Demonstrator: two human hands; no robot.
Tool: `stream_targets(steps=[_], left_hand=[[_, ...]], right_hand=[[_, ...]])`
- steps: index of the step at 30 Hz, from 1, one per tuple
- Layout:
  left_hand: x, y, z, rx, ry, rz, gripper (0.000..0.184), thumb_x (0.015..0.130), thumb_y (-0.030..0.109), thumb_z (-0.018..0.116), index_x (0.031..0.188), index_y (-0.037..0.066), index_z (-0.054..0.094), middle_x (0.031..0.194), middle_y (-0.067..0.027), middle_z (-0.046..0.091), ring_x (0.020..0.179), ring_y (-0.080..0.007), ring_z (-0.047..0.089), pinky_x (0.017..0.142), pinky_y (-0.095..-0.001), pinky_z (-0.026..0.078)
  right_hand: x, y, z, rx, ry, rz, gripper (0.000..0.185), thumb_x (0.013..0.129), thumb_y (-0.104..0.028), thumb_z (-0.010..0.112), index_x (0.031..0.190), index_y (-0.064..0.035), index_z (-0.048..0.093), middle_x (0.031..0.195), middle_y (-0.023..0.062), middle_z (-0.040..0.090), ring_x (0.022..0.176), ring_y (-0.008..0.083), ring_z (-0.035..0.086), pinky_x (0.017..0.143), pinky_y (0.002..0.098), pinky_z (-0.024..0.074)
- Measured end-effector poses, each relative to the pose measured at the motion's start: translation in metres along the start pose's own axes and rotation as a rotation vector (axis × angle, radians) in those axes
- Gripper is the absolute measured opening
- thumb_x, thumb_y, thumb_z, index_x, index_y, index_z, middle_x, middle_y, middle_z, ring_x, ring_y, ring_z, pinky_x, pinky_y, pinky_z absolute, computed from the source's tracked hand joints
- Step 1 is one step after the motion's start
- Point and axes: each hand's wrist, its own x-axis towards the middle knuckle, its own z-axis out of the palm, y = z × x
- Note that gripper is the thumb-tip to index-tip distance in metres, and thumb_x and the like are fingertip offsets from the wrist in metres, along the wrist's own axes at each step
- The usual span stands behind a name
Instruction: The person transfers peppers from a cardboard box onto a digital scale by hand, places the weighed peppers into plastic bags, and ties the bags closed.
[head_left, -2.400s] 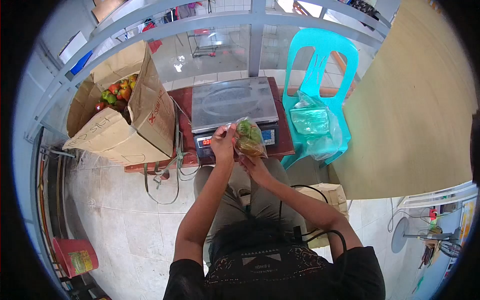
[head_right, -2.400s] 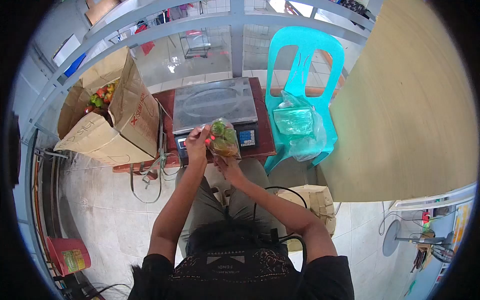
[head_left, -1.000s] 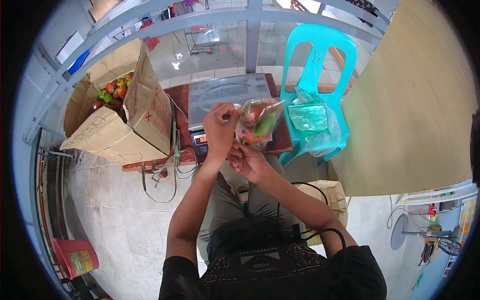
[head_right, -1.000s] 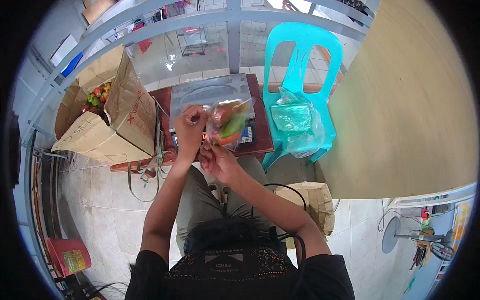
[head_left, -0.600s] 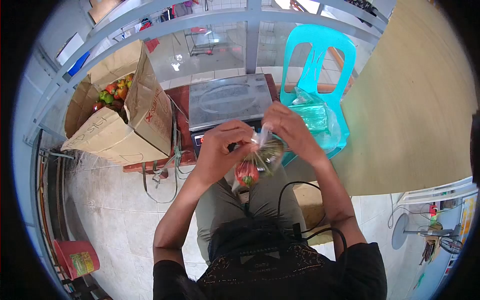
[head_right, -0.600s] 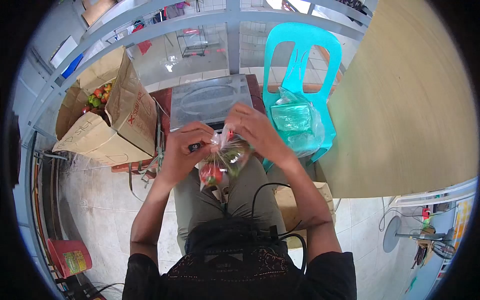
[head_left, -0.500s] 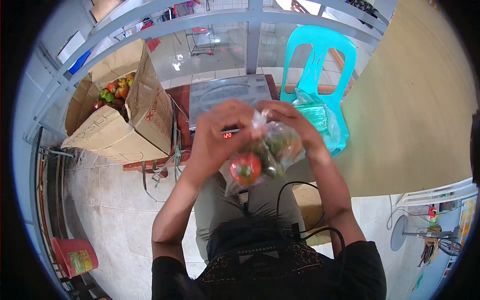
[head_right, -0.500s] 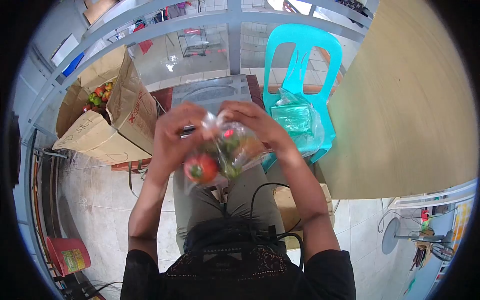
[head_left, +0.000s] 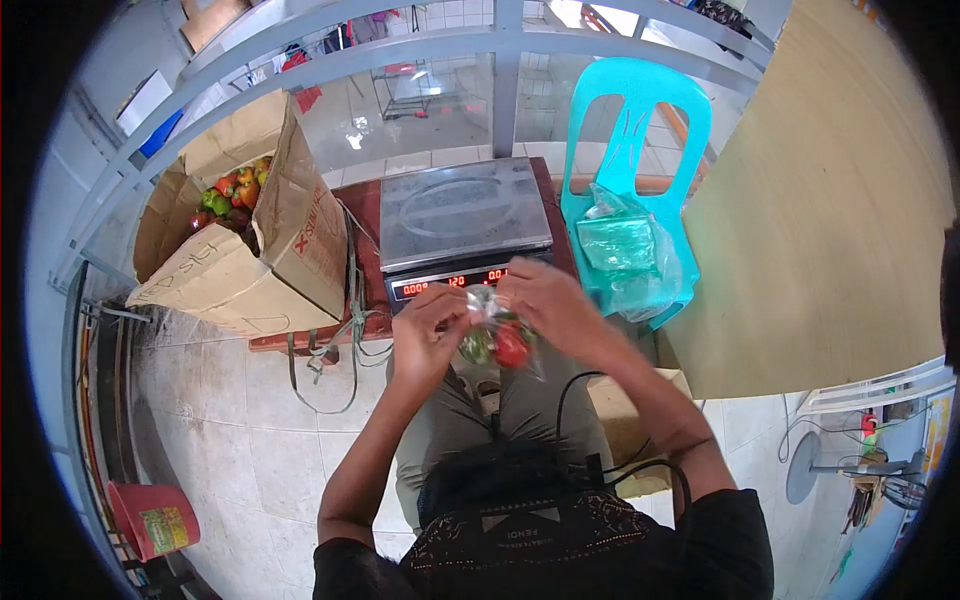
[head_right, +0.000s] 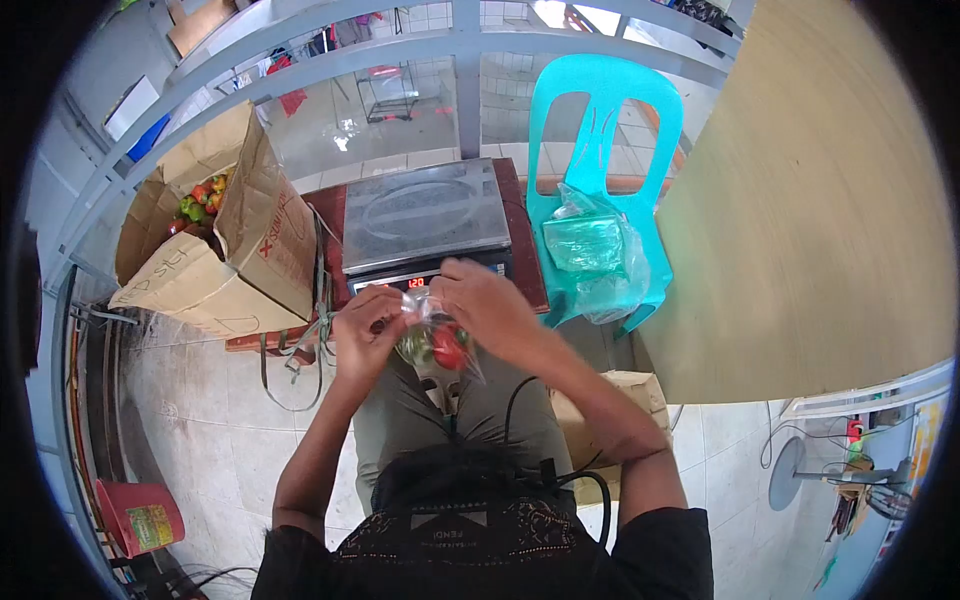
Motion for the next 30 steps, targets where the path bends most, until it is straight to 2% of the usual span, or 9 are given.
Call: stream_targets(steps=[5,6,12,14,17,19,22,25,30], left_hand=[[0.038,0.076,-0.033,-0.136,-0.153,0.273,0.015,0.076,-0.003,0.07,0.09,0.002,0.07,0.09,-0.0082,0.067,0.085,-0.0202,0.066,0.077,-0.0284,0.051],[0.049,0.076,-0.034,-0.114,-0.134,0.333,0.011,0.08,-0.003,0.068,0.091,0.001,0.069,0.09,-0.0049,0.067,0.086,-0.0137,0.065,0.076,-0.0256,0.05],[0.049,-0.003,0.013,-0.733,0.204,-0.309,0.008,0.086,0.001,0.068,0.093,0.001,0.066,0.086,0.0012,0.065,0.077,-0.0031,0.058,0.066,-0.0215,0.047],[0.034,-0.022,0.027,-0.567,0.315,-0.464,0.009,0.084,0.004,0.071,0.089,0.0,0.066,0.086,-0.0025,0.066,0.074,-0.0072,0.06,0.064,-0.0234,0.048],[0.018,-0.04,0.044,0.029,0.403,-0.102,0.007,0.083,0.004,0.071,0.088,-0.001,0.068,0.08,-0.0061,0.066,0.07,-0.0115,0.06,0.064,-0.0261,0.047],[0.007,-0.041,0.043,-0.007,0.269,-0.087,0.01,0.077,0.0,0.071,0.085,-0.002,0.065,0.087,-0.0116,0.066,0.074,-0.023,0.065,0.068,-0.0305,0.049],[-0.001,-0.021,0.036,0.001,0.081,-0.07,0.011,0.076,-0.001,0.072,0.085,0.0,0.066,0.091,-0.0106,0.066,0.08,-0.0245,0.066,0.072,-0.0298,0.051],[0.005,0.006,0.025,-0.037,-0.081,-0.076,0.013,0.075,-0.002,0.073,0.086,0.0,0.067,0.092,-0.0098,0.066,0.083,-0.0227,0.067,0.074,-0.0286,0.052],[0.017,0.055,0.003,-0.341,-0.088,0.053,0.013,0.076,0.0,0.074,0.088,0.001,0.072,0.09,-0.0076,0.067,0.088,-0.017,0.062,0.078,-0.0284,0.049]], right_hand=[[0.051,0.011,-0.061,0.817,-0.381,-0.227,0.026,0.094,-0.024,0.059,0.082,-0.0016,0.06,0.084,0.0111,0.06,0.097,0.0246,0.057,0.083,0.0434,0.0423],[0.054,0.037,-0.037,0.85,-0.327,-0.312,0.022,0.096,-0.026,0.056,0.097,-0.0052,0.062,0.102,0.0075,0.059,0.094,0.0208,0.059,0.075,0.033,0.0488],[0.017,0.013,0.082,2.142,-0.22,0.345,0.028,0.096,-0.038,0.057,0.091,-0.0106,0.055,0.082,0.0051,0.059,0.06,0.0149,0.059,0.044,0.0254,0.0481],[0.001,0.005,0.096,2.025,-0.093,0.65,0.029,0.097,-0.038,0.057,0.087,-0.0115,0.053,0.074,0.003,0.057,0.054,0.0146,0.057,0.043,0.0265,0.0464],[-0.012,0.009,0.085,1.639,-0.116,0.841,0.029,0.097,-0.038,0.057,0.086,-0.0116,0.054,0.069,0.0009,0.053,0.053,0.0145,0.057,0.04,0.0292,0.0419],[-0.022,0.022,0.061,1.104,-0.233,0.781,0.028,0.097,-0.036,0.056,0.086,-0.0098,0.055,0.075,0.0022,0.055,0.058,0.0164,0.059,0.043,0.0315,0.043],[-0.021,0.004,0.035,-0.176,0.016,0.067,0.023,0.098,-0.027,0.054,0.09,-0.0052,0.058,0.089,0.0062,0.056,0.069,0.0234,0.06,0.057,0.0345,0.0492],[0.0,-0.007,-0.02,-0.247,0.045,-0.258,0.021,0.096,-0.02,0.053,0.095,-0.0006,0.06,0.104,0.0101,0.055,0.078,0.0302,0.06,0.071,0.0366,0.0503],[0.001,-0.001,-0.055,0.412,-0.163,-0.043,0.018,0.096,-0.016,0.054,0.098,0.0018,0.059,0.105,0.0101,0.057,0.086,0.0256,0.059,0.077,0.0353,0.0487]])
